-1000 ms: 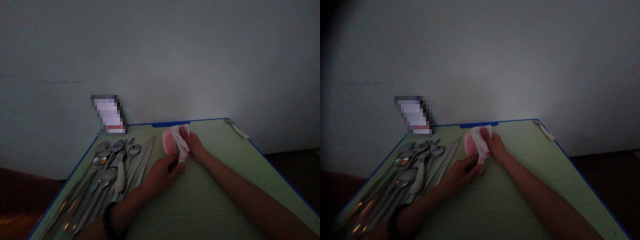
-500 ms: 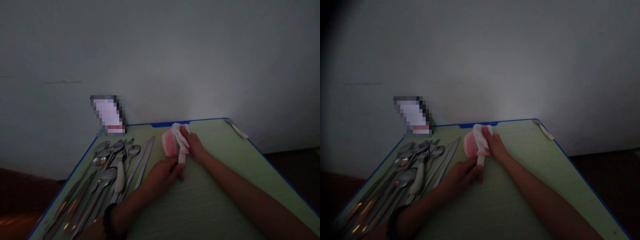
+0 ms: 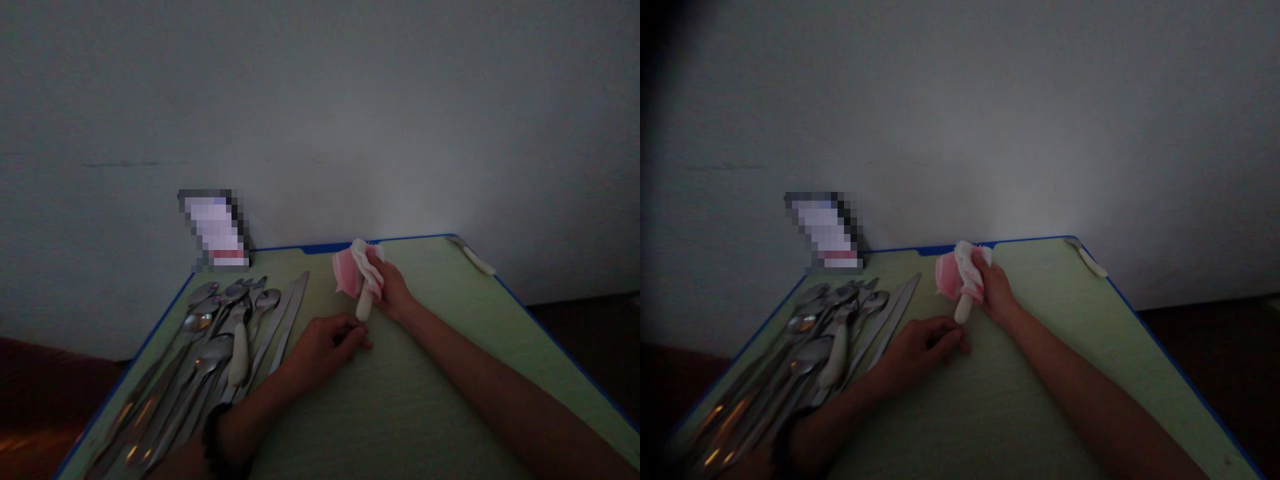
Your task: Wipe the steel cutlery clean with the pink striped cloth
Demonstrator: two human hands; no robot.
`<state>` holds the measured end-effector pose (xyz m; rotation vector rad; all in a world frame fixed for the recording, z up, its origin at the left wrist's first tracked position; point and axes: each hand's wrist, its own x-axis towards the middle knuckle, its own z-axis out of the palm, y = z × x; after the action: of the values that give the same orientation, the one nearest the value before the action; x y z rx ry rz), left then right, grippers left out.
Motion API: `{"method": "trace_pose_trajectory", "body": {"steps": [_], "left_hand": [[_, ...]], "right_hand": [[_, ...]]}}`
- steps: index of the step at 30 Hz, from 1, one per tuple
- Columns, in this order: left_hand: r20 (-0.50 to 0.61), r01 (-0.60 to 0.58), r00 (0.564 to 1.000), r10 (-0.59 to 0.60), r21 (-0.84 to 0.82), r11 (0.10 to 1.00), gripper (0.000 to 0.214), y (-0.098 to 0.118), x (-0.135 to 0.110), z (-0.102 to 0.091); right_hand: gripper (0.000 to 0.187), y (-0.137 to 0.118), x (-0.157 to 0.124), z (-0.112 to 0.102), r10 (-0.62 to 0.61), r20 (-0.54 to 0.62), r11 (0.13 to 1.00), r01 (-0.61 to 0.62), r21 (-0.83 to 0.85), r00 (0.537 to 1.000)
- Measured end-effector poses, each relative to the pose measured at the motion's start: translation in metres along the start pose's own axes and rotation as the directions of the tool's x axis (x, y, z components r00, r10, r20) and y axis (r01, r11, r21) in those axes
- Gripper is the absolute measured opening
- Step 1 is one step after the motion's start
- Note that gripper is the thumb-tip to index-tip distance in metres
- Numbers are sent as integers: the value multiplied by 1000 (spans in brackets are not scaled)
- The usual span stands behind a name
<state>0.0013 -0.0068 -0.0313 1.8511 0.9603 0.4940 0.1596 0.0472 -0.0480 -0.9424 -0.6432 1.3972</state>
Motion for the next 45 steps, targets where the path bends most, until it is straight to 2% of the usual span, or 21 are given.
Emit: {"method": "trace_pose_trajectory", "body": {"steps": [11,16,21,27,31,37,45], "left_hand": [[-51,145,986,-156,-183,972,23,-6,5,1],[-84,171,978,-193,-220,960,21,-9,8,3],[-97,176,973,-211,-283,943,19,-5,8,3],[-84,193,972,-220,-252,948,21,-3,8,0],[-71,189,974,-214,-257,948,23,-7,9,0],[-78,183,975,-209,-255,949,22,-5,10,1],[-98,207,969,-229,-195,959,25,-1,9,-1]], "right_hand": [[32,7,12,-9,11,20,997,-13,78,1000],[32,6,11,-7,-26,48,985,18,169,998],[28,3,10,-6,-25,49,985,16,170,998],[34,6,12,-9,-8,53,980,-3,197,999],[30,5,14,-9,-3,30,962,-5,273,1000],[23,3,13,-6,-9,79,925,-22,379,997],[20,1,11,-6,-3,99,914,-38,405,995]]}}
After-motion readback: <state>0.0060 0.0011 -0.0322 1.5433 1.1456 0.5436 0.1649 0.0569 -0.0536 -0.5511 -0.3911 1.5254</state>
